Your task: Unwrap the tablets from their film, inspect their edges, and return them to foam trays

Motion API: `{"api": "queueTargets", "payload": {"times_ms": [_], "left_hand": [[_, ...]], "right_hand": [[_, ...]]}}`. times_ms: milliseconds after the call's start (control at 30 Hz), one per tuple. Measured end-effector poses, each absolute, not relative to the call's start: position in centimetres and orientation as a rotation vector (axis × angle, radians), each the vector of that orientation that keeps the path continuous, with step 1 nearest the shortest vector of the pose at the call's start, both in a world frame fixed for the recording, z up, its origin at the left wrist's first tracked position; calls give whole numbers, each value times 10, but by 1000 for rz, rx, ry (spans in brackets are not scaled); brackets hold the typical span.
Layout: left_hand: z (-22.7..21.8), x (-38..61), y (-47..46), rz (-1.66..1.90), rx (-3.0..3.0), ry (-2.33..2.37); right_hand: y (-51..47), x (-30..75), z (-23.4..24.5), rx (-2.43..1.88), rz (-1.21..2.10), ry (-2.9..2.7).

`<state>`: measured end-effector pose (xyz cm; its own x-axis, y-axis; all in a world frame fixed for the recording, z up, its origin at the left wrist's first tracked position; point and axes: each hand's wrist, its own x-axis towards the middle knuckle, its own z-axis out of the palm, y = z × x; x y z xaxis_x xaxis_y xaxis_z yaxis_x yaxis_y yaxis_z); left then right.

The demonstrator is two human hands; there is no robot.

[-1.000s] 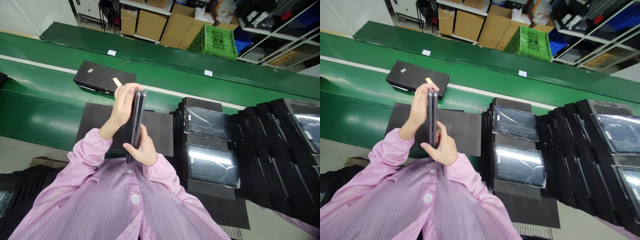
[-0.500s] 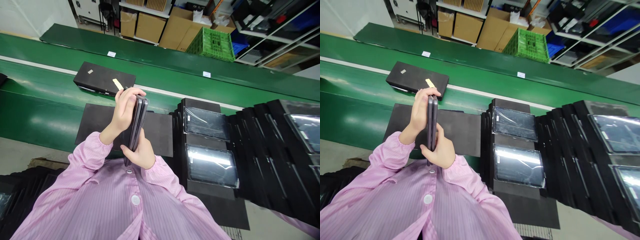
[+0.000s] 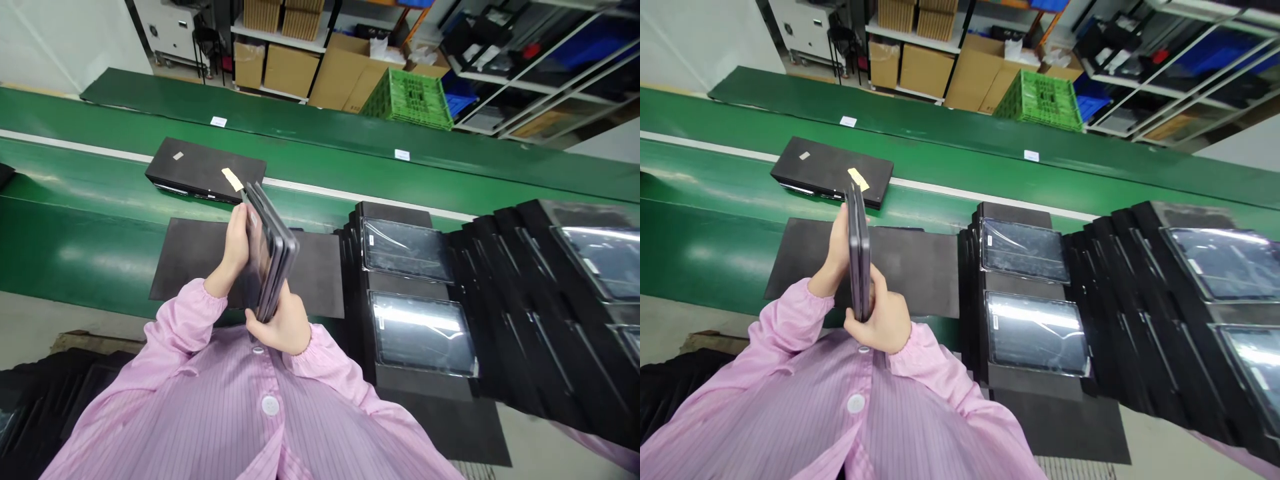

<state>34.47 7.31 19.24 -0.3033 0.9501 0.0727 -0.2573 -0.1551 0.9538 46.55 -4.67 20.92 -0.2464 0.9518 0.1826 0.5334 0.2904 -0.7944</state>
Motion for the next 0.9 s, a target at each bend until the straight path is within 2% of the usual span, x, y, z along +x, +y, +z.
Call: {"api": "queueTargets", "payload": {"times_ms": [200, 633, 900], "left_hand": [[225, 348, 64, 1775, 1268, 811], [224, 346, 68, 1766, 1466, 739], [223, 349, 65, 1762, 1566, 718]], "right_hand": [[-43, 467, 180, -1351, 565, -1929], [-44, 475, 192, -1285, 829, -1940], [-47, 476, 185, -1312, 761, -1951]]}}
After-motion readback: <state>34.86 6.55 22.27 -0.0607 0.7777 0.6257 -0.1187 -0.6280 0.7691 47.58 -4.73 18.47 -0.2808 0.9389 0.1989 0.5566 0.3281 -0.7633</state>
